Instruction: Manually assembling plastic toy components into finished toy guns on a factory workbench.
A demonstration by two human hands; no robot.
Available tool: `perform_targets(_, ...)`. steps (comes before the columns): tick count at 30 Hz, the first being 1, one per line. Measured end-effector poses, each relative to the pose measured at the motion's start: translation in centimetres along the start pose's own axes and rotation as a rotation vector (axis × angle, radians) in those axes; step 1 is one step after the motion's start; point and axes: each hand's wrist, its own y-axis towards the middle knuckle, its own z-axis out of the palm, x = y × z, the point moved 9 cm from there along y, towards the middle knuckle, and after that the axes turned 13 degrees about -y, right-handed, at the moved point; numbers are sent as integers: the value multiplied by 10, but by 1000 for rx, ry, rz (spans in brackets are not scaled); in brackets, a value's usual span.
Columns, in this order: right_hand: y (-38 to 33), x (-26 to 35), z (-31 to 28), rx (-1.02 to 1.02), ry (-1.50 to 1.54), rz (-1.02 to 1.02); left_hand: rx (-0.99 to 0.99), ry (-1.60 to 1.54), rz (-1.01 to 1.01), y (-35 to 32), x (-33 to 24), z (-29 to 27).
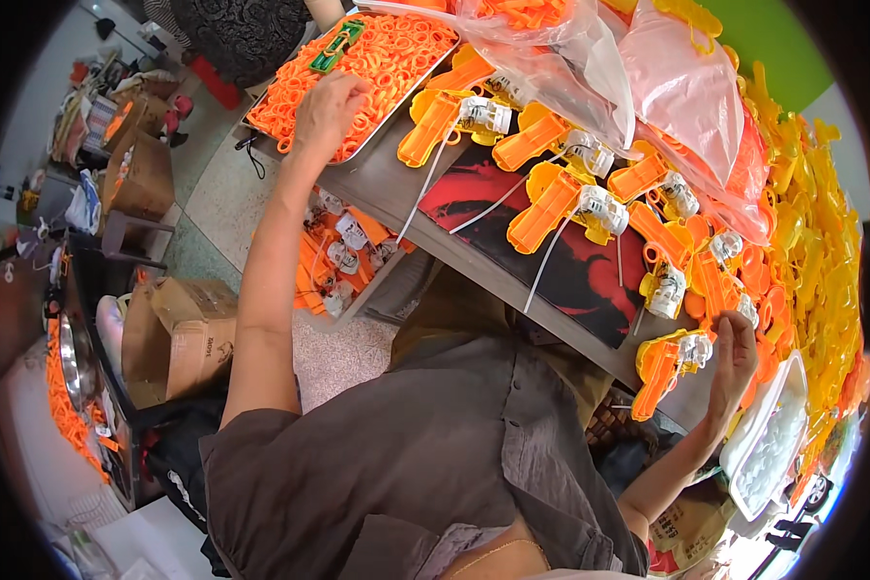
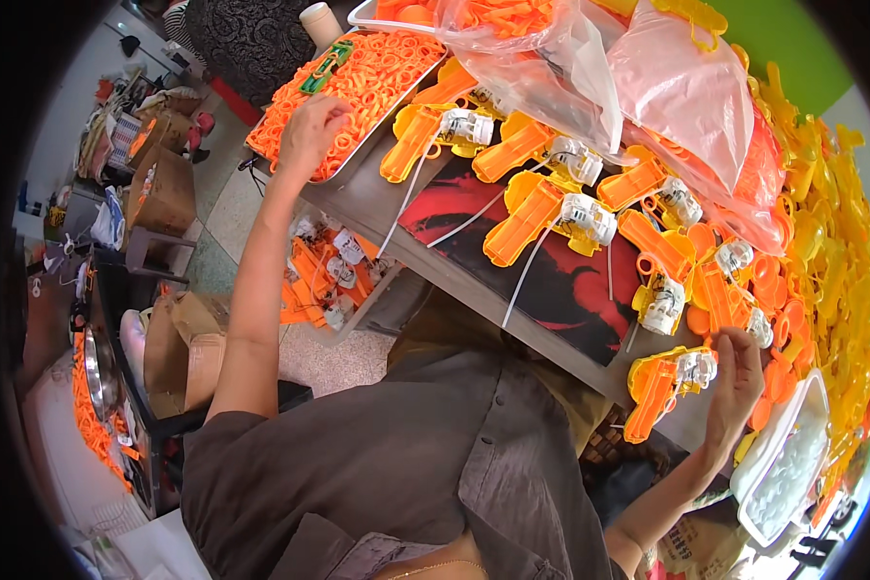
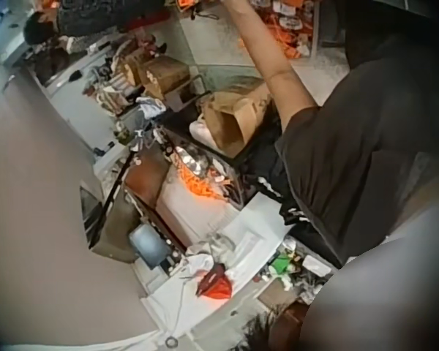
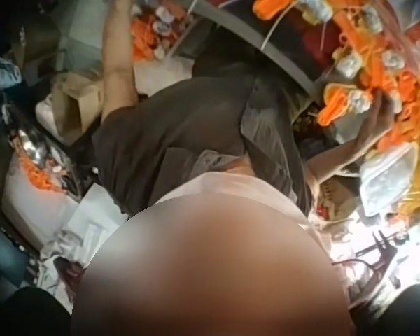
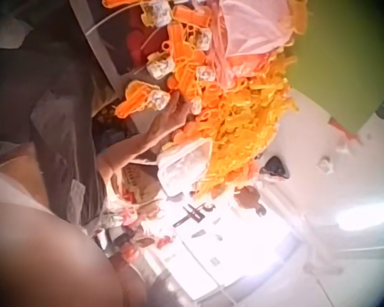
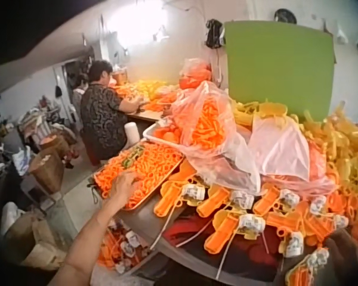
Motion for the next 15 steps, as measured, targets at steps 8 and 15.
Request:
perform_targets(8, -21, 99, 119, 227, 200, -8, -87, -798, -315, -23, -48, -3)
perform_targets(15, -58, 134, 182, -110, 277, -275, 433, -1792, -815, -155, -208, 133)
